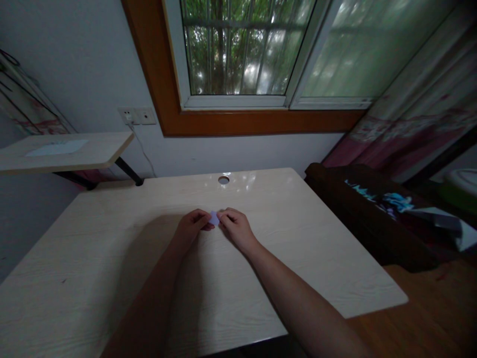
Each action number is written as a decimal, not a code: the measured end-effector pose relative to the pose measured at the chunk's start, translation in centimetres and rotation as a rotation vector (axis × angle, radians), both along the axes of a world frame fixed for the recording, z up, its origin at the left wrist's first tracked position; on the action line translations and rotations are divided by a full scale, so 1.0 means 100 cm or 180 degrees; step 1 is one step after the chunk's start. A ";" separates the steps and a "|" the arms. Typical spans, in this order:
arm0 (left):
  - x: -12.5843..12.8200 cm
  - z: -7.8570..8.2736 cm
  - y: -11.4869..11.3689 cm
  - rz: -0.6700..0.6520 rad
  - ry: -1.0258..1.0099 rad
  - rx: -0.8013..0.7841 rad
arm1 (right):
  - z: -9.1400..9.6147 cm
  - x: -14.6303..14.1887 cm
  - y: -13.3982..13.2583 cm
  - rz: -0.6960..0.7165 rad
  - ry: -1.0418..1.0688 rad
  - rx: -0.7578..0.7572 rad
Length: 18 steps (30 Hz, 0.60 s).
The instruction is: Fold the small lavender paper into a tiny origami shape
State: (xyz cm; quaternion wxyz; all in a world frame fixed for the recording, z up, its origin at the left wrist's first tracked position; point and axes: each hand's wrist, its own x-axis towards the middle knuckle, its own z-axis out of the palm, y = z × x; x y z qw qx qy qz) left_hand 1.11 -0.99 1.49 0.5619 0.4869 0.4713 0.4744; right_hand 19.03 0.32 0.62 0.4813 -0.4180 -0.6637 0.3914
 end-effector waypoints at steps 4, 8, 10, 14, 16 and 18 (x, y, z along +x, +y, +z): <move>0.003 0.003 0.000 -0.0095 0.0182 -0.0003 | 0.005 0.001 -0.001 -0.0109 -0.0018 0.0091; 0.005 0.005 -0.001 0.0020 0.0240 0.0043 | 0.006 0.000 -0.002 -0.0162 -0.0048 0.0034; 0.004 0.007 -0.001 0.0161 0.0301 0.0168 | 0.005 -0.001 -0.002 -0.0128 -0.0051 -0.0002; 0.000 0.007 0.000 0.0475 0.0485 0.0463 | 0.004 -0.001 -0.003 0.0056 -0.0119 0.0006; -0.002 0.006 0.001 0.0571 0.0532 0.0498 | 0.003 -0.002 -0.003 0.0166 -0.0175 0.0031; -0.002 0.005 0.002 0.0589 0.0658 0.0516 | 0.002 -0.002 -0.003 0.0283 -0.0255 0.0023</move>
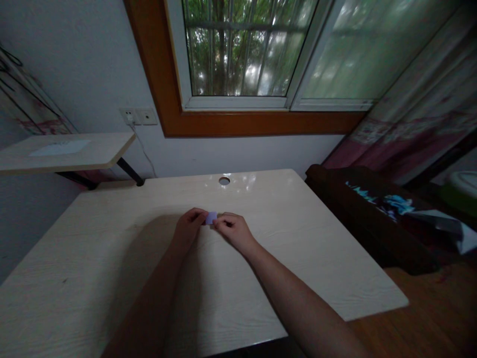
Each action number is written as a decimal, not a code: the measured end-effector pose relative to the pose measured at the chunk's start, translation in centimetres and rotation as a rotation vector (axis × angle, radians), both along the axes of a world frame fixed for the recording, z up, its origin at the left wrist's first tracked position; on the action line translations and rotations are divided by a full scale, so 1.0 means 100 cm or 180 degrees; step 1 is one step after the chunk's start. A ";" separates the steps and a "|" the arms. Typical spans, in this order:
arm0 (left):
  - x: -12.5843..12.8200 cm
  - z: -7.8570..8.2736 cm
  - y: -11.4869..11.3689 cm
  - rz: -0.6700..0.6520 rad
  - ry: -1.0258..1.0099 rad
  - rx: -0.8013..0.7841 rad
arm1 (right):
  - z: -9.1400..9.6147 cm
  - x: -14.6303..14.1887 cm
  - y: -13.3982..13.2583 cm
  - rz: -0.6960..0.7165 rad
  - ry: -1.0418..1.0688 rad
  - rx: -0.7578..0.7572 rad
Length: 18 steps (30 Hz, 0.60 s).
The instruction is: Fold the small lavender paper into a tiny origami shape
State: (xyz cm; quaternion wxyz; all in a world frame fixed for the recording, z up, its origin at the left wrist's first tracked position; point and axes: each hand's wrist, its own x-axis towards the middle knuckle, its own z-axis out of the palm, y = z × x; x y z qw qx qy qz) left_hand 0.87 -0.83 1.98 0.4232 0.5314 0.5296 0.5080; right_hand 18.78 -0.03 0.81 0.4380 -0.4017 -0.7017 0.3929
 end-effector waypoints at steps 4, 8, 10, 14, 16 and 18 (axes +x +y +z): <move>0.000 -0.004 0.001 -0.0041 0.0309 0.0016 | -0.003 -0.001 0.001 -0.0016 -0.0004 -0.0100; 0.000 -0.007 0.002 -0.0129 0.0525 0.0030 | -0.006 -0.002 0.003 -0.0186 0.0056 -0.0224; 0.000 -0.008 0.002 -0.0163 0.0595 0.0032 | -0.007 -0.002 0.003 -0.0178 0.0062 -0.0330; 0.000 -0.008 0.001 -0.0181 0.0577 -0.0023 | -0.006 -0.002 0.004 -0.0141 0.0171 -0.0535; 0.000 -0.010 0.002 -0.0241 0.0487 -0.0046 | -0.005 -0.001 0.005 -0.0170 0.0238 -0.0606; 0.000 -0.013 0.002 -0.0358 0.0381 -0.0004 | -0.005 -0.001 0.006 -0.0221 0.0318 -0.0665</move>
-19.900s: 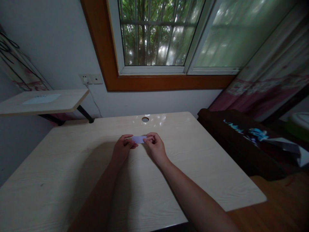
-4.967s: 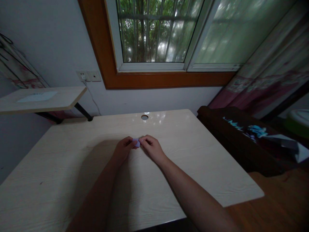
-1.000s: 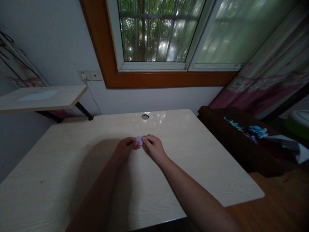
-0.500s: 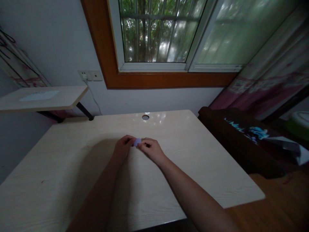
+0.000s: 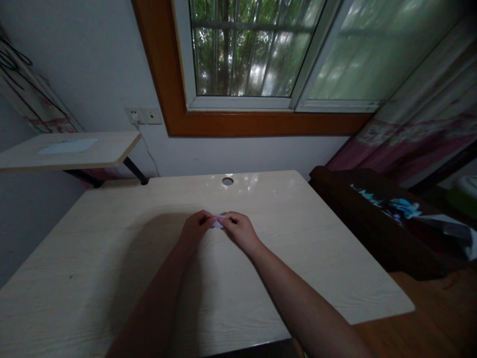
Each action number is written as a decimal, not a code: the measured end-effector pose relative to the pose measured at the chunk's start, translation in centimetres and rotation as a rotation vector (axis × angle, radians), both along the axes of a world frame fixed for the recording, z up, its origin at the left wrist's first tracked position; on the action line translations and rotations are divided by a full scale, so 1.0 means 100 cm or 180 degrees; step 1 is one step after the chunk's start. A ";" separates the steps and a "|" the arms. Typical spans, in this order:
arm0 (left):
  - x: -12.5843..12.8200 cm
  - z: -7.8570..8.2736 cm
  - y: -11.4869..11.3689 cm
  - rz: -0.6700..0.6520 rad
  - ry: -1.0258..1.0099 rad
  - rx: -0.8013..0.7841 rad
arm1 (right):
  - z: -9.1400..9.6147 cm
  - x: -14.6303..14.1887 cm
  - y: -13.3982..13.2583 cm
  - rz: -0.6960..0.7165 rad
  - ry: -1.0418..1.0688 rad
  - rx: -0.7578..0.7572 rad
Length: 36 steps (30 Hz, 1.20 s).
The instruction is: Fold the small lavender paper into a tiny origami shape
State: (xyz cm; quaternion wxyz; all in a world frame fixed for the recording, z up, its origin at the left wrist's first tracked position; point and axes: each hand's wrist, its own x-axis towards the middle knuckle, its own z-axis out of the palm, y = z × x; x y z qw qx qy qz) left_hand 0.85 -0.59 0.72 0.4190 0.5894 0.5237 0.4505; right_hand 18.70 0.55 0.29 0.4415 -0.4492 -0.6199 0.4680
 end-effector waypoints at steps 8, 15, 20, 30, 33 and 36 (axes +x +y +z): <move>-0.002 -0.005 0.001 -0.0150 -0.0001 0.0014 | -0.001 0.000 0.002 -0.0107 0.0130 -0.0052; 0.000 -0.002 0.003 -0.0043 -0.0386 -0.0013 | -0.005 0.000 0.003 -0.0003 -0.0010 0.0093; 0.001 0.000 0.005 0.0098 -0.0436 0.0074 | -0.009 0.000 0.005 0.0001 0.0016 0.0099; -0.005 -0.009 0.009 0.0280 -0.0239 0.0432 | -0.005 -0.001 0.004 0.0134 -0.0097 0.0214; -0.005 -0.006 0.009 0.0311 -0.0181 0.0532 | -0.005 -0.001 0.004 0.0154 -0.0181 0.0332; -0.006 -0.002 0.008 0.0245 0.0038 0.0729 | -0.003 -0.001 0.004 0.0185 -0.0221 0.0446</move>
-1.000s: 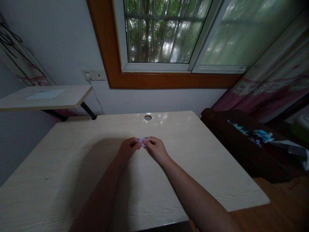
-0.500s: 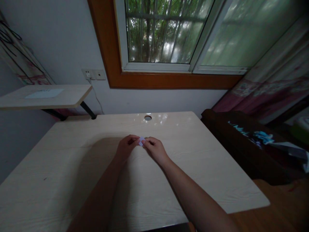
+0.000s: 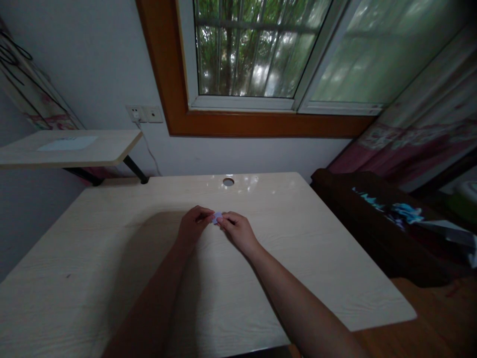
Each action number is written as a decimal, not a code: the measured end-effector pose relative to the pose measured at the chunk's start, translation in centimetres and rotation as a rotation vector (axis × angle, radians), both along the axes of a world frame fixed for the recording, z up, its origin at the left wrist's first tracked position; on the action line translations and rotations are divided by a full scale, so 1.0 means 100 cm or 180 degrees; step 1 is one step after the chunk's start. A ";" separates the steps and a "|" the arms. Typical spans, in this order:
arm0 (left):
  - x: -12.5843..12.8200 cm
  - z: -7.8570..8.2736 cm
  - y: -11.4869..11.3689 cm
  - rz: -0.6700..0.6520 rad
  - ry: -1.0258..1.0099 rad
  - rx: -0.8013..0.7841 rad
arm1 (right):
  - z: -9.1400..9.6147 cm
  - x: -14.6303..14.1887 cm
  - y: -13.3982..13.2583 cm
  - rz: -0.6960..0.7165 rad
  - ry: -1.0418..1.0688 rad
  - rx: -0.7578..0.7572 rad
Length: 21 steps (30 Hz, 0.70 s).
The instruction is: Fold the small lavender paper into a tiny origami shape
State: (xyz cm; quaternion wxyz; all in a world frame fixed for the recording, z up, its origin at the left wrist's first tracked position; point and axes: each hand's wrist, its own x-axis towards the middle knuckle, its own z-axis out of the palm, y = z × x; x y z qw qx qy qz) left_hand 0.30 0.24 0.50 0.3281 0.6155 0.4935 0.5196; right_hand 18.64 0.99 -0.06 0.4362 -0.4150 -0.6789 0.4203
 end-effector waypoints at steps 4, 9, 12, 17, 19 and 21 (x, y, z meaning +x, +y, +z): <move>0.000 0.002 0.000 -0.0059 0.0259 0.0231 | 0.003 0.000 0.000 -0.0001 -0.0015 0.0063; 0.001 0.000 0.000 -0.0056 0.0246 0.0385 | 0.006 -0.001 -0.001 -0.0009 0.0039 0.0050; 0.001 -0.001 0.001 -0.0019 0.0290 0.0374 | 0.006 0.000 -0.001 -0.0025 0.0050 0.0042; -0.001 0.000 0.003 -0.0140 0.0351 0.0028 | 0.006 0.000 -0.001 -0.0045 0.0053 0.0076; -0.002 -0.001 0.004 -0.0156 0.0358 -0.0109 | 0.006 0.001 -0.001 -0.0052 0.0065 0.0085; -0.002 -0.002 0.005 -0.0180 0.0372 -0.0207 | 0.007 0.001 -0.002 -0.0054 0.0058 0.0090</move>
